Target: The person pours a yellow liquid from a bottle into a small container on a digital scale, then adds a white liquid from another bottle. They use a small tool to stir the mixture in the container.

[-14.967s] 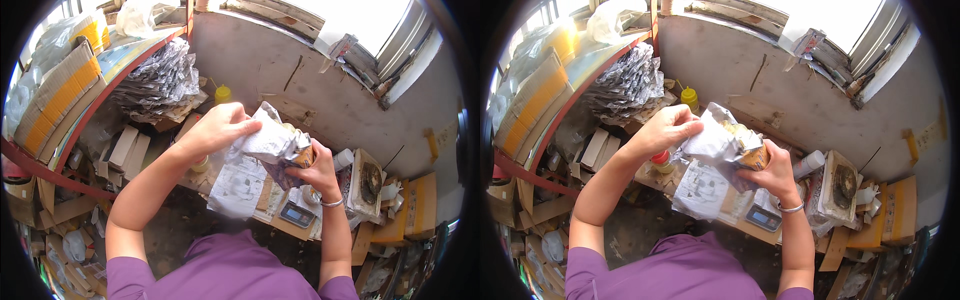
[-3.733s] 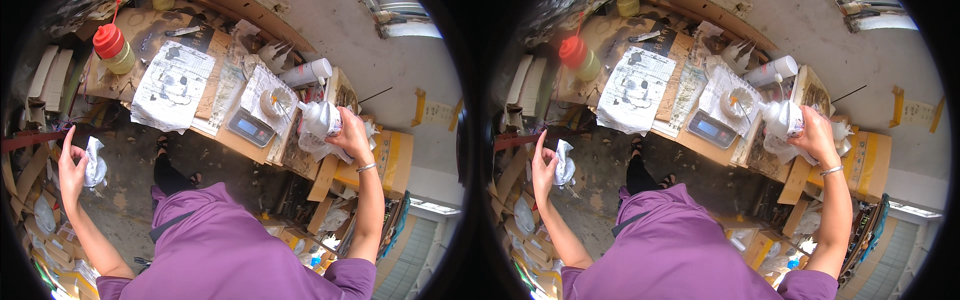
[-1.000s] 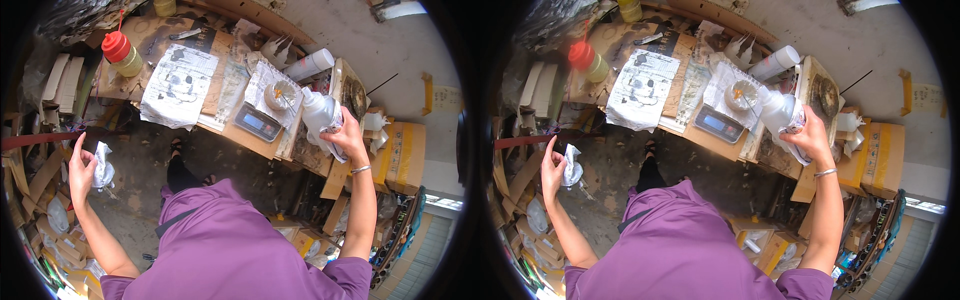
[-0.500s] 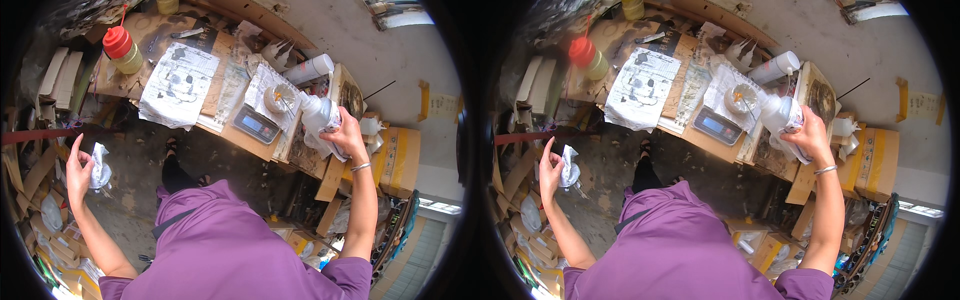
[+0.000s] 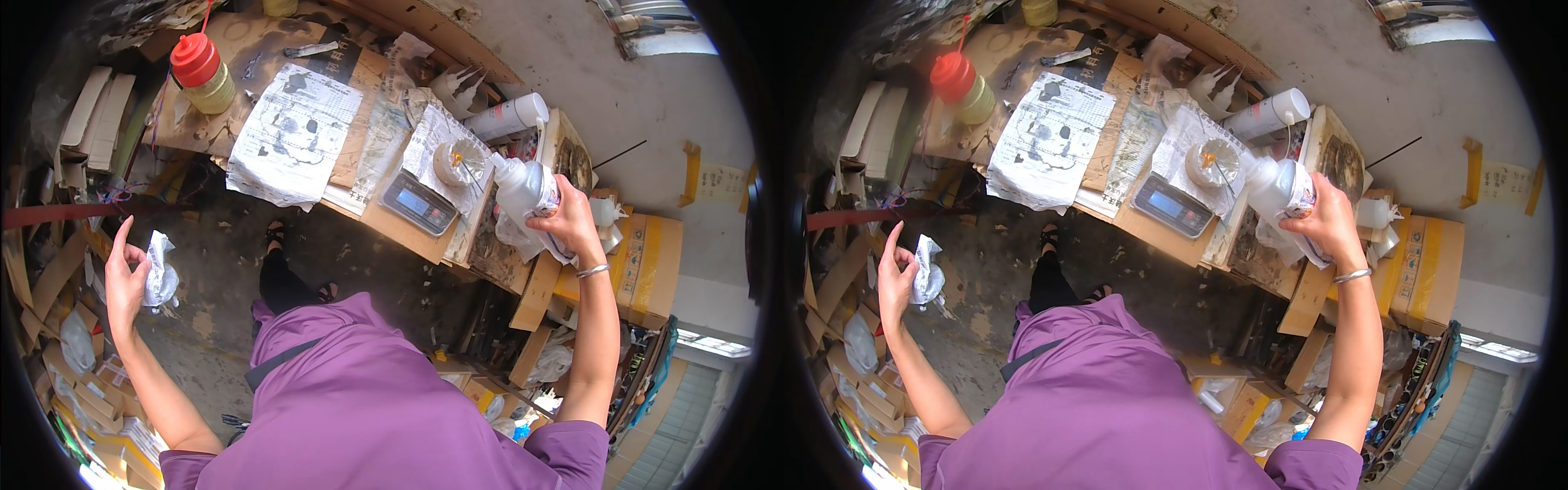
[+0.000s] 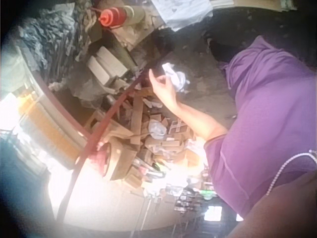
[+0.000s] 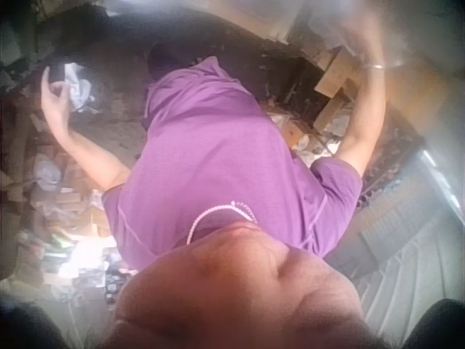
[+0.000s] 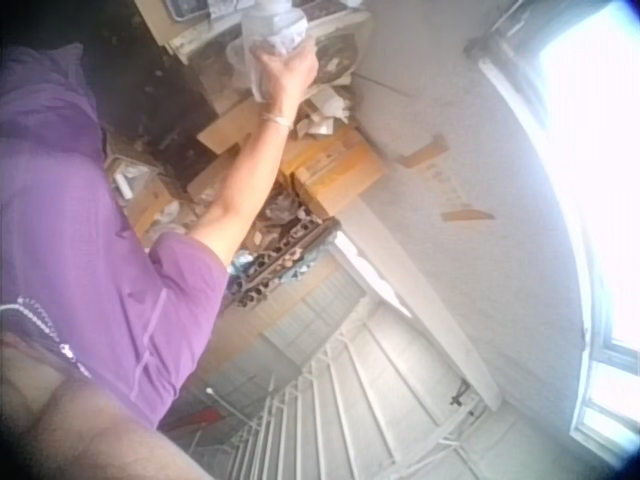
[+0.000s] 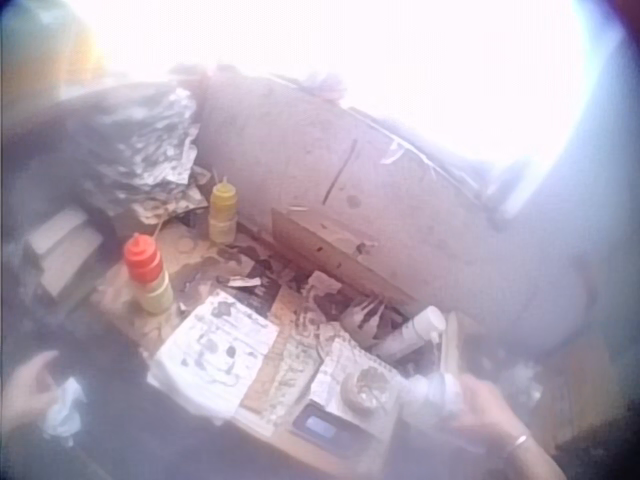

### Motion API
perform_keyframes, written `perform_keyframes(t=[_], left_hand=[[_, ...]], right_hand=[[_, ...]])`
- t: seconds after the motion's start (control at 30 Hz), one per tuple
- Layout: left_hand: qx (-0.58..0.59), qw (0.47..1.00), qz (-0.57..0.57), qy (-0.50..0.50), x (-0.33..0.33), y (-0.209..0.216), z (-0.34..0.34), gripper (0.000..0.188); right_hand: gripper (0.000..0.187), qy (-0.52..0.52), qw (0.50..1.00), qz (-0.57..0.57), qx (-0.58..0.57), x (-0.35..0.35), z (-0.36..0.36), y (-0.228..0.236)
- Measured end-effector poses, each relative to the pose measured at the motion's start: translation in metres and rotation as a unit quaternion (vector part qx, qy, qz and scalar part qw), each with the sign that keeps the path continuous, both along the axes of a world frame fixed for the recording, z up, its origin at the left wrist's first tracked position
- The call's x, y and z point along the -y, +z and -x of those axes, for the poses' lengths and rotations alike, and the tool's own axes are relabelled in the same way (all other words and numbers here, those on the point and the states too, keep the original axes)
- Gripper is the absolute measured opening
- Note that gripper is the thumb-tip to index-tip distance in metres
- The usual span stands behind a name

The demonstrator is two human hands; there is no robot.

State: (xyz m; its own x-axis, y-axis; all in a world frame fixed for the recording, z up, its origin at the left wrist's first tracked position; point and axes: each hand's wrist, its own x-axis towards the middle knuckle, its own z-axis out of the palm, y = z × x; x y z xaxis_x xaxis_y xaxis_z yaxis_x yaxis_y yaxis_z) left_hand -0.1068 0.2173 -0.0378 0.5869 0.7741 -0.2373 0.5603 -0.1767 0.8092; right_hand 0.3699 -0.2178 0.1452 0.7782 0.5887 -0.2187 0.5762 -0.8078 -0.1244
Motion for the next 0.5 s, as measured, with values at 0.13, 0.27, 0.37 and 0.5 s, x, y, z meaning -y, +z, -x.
perform_keyframes(t=[0.13, 0.27, 0.37, 0.5], left_hand=[[-0.005, 1.0, -0.006, 0.0, -0.0005, -0.0007, 0.0003, 0.078], [-0.004, 1.0, -0.005, 0.005, -0.0003, -0.0014, 0.0004, 0.078], [-0.008, 1.0, -0.002, 0.006, -0.0007, -0.0008, -0.0007, 0.078], [-0.003, 1.0, 0.001, 0.013, 0.0007, -0.0031, 0.0005, 0.079]], right_hand=[[0.069, 0.001, 1.0, 0.015, 0.001, -0.0013, -0.0005, 0.0013], [0.069, 0.005, 1.0, 0.02, 0.003, -0.0015, -0.0019, 0.0012], [0.069, 0.004, 1.0, 0.023, 0.005, -0.0006, -0.0015, 0.0026], [0.069, 0.008, 1.0, 0.013, 0.004, 0.0019, -0.0029, 0.0007]])
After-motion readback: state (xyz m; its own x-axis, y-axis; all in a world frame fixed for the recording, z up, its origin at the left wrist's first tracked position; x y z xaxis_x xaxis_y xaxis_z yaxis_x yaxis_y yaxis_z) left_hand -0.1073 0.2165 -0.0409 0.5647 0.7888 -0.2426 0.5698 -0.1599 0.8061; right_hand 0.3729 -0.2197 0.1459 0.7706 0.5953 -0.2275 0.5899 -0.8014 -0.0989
